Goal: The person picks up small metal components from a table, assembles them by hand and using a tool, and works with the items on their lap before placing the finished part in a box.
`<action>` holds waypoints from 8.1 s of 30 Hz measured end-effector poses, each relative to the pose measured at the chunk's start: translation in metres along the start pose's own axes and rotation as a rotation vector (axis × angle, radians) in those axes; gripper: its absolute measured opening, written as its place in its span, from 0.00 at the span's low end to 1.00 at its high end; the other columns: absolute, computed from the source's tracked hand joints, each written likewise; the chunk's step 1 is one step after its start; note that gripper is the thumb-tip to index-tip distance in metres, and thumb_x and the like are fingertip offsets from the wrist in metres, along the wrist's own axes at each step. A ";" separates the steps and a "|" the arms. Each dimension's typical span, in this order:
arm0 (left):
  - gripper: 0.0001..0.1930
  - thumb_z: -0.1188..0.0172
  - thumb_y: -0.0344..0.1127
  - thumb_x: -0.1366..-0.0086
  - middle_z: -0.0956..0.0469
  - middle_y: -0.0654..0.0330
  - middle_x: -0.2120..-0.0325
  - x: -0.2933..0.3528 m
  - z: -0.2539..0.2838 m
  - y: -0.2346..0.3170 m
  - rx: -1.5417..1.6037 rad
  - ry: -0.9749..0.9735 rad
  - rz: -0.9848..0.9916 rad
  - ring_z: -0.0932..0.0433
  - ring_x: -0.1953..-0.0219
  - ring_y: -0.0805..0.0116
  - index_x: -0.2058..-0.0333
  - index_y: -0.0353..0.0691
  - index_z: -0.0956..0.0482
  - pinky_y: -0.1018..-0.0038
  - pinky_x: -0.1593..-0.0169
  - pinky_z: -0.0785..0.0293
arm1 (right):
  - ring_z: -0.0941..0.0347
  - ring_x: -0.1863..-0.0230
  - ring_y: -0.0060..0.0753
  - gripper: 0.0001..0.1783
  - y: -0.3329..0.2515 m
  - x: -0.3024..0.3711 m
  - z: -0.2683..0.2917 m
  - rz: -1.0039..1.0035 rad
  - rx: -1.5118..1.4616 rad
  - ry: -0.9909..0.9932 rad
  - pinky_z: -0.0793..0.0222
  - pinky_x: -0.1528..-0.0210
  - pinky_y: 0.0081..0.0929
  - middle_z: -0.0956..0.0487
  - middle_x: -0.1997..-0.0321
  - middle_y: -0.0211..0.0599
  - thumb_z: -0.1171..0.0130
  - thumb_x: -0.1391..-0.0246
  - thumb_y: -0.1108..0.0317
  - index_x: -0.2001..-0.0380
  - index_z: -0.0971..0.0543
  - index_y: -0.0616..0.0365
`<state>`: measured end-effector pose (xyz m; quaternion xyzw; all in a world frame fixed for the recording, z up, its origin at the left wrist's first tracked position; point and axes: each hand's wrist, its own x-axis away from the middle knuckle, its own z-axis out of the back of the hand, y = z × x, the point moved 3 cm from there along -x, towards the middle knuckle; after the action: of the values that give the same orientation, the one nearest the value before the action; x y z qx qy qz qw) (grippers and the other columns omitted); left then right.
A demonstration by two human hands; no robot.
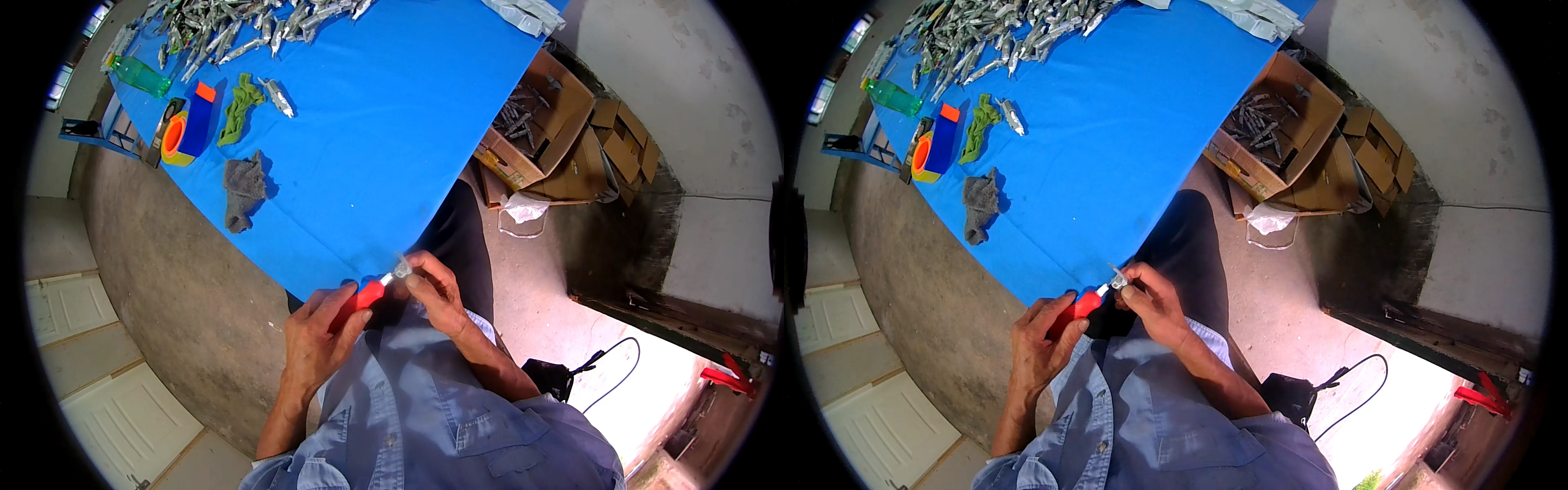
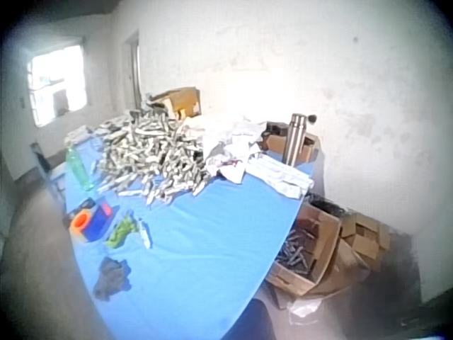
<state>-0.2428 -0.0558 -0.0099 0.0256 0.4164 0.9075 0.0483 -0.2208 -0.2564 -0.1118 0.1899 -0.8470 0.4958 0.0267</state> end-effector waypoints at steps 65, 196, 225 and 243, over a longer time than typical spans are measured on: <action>0.24 0.23 0.30 0.43 0.16 0.50 0.63 0.010 0.007 0.011 -0.239 0.073 -0.080 0.14 0.68 0.54 0.48 0.37 0.17 0.65 0.68 0.18 | 0.24 0.59 0.23 0.06 0.012 -0.005 0.004 0.063 -0.037 -0.063 0.25 0.54 0.24 0.22 0.60 0.33 0.46 0.30 0.70 0.55 0.24 0.60; 0.22 0.22 0.35 0.45 0.16 0.57 0.65 -0.009 0.022 0.020 -0.340 -0.068 -0.225 0.15 0.69 0.59 0.51 0.40 0.15 0.65 0.69 0.19 | 0.29 0.66 0.19 0.21 -0.003 -0.002 -0.003 0.037 0.108 -0.153 0.32 0.62 0.20 0.24 0.64 0.29 0.42 0.27 0.53 0.49 0.20 0.63; 0.21 0.25 0.35 0.43 0.24 0.62 0.69 -0.016 0.026 0.034 -0.622 -0.169 -0.460 0.21 0.74 0.65 0.52 0.38 0.17 0.70 0.75 0.24 | 0.31 0.67 0.17 0.16 -0.003 -0.003 0.001 0.041 0.123 -0.177 0.33 0.64 0.19 0.26 0.66 0.26 0.41 0.27 0.60 0.50 0.20 0.65; 0.24 0.22 0.36 0.45 0.19 0.61 0.66 -0.005 0.027 0.015 -0.448 -0.054 -0.300 0.17 0.71 0.60 0.49 0.43 0.17 0.65 0.72 0.21 | 0.29 0.64 0.17 0.12 -0.017 -0.002 -0.002 0.045 0.441 -0.094 0.31 0.63 0.21 0.24 0.66 0.28 0.36 0.32 0.67 0.52 0.20 0.63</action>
<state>-0.2366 -0.0451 0.0190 -0.0234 0.2029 0.9587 0.1980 -0.2135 -0.2622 -0.0968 0.1950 -0.7223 0.6602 -0.0662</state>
